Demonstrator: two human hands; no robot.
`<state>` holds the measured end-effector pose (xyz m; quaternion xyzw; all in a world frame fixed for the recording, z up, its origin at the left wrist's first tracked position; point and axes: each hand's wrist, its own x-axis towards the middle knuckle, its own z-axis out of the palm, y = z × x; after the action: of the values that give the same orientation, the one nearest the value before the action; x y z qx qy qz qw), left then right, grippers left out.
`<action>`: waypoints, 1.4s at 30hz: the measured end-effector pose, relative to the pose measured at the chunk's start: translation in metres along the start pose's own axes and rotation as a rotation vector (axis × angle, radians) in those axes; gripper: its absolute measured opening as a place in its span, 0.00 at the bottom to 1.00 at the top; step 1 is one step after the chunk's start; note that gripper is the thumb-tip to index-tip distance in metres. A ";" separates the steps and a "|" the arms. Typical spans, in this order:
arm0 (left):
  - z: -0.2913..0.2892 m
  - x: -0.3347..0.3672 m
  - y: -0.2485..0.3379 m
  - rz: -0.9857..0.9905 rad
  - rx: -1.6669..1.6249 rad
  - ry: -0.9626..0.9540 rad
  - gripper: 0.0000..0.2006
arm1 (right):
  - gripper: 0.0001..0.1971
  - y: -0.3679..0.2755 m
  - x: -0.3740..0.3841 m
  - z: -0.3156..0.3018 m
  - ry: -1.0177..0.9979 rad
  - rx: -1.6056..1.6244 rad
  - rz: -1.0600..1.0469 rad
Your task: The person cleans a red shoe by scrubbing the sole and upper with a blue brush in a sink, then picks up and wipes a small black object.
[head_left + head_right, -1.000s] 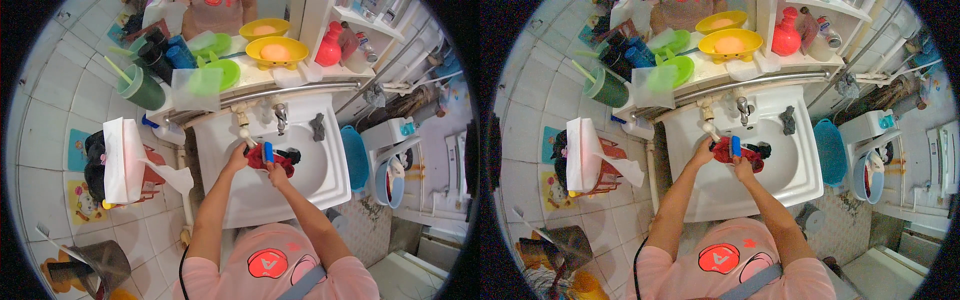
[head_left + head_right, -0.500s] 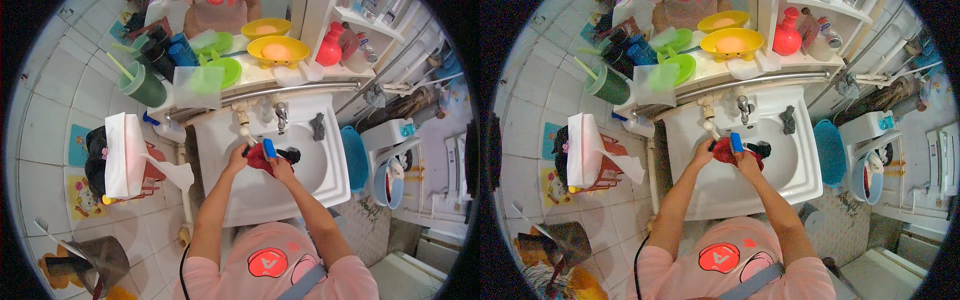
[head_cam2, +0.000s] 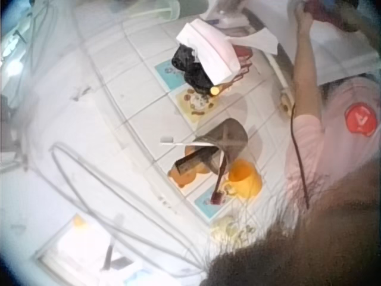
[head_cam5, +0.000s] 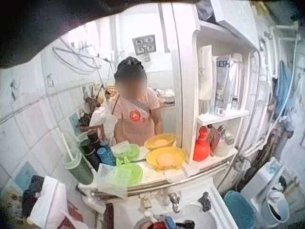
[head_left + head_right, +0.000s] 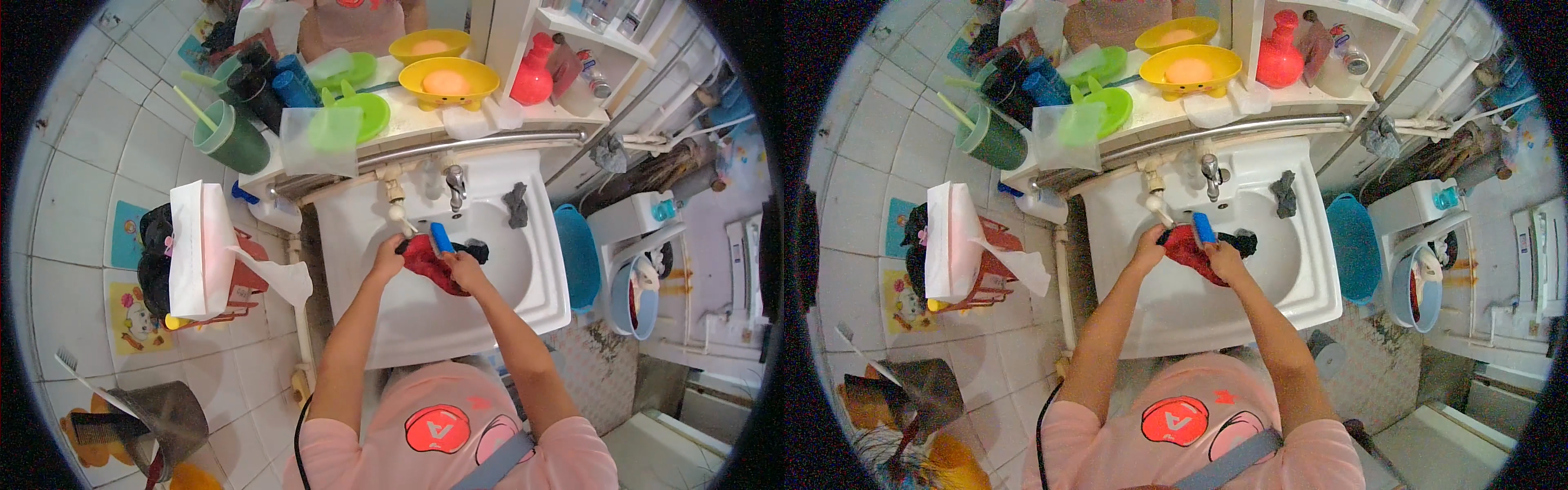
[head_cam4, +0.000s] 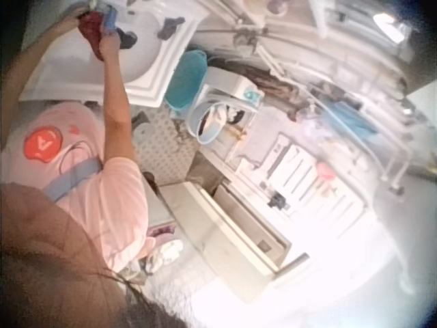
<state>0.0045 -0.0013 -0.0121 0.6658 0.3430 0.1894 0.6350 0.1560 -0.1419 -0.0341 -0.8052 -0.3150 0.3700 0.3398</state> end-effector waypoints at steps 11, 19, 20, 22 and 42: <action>-0.012 -0.002 -0.016 0.061 0.171 -0.024 0.24 | 0.24 -0.052 -0.024 -0.011 -0.199 -0.021 0.005; -0.005 0.000 0.016 -0.074 0.413 -0.085 0.23 | 0.23 0.015 -0.025 0.042 -0.093 0.083 0.025; -0.008 0.000 0.014 -0.073 0.415 -0.069 0.23 | 0.23 -0.001 -0.027 0.034 -0.102 0.081 0.013; -0.011 -0.004 0.000 -0.086 0.190 -0.040 0.20 | 0.23 -0.040 -0.048 0.022 -0.147 0.242 0.166; -0.011 0.013 -0.023 -0.261 0.058 -0.015 0.15 | 0.22 -0.017 -0.032 0.027 -0.211 -0.002 0.089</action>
<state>0.0013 0.0151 -0.0351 0.6349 0.4271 0.0902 0.6374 0.1126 -0.1480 -0.0218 -0.7755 -0.3131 0.4670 0.2870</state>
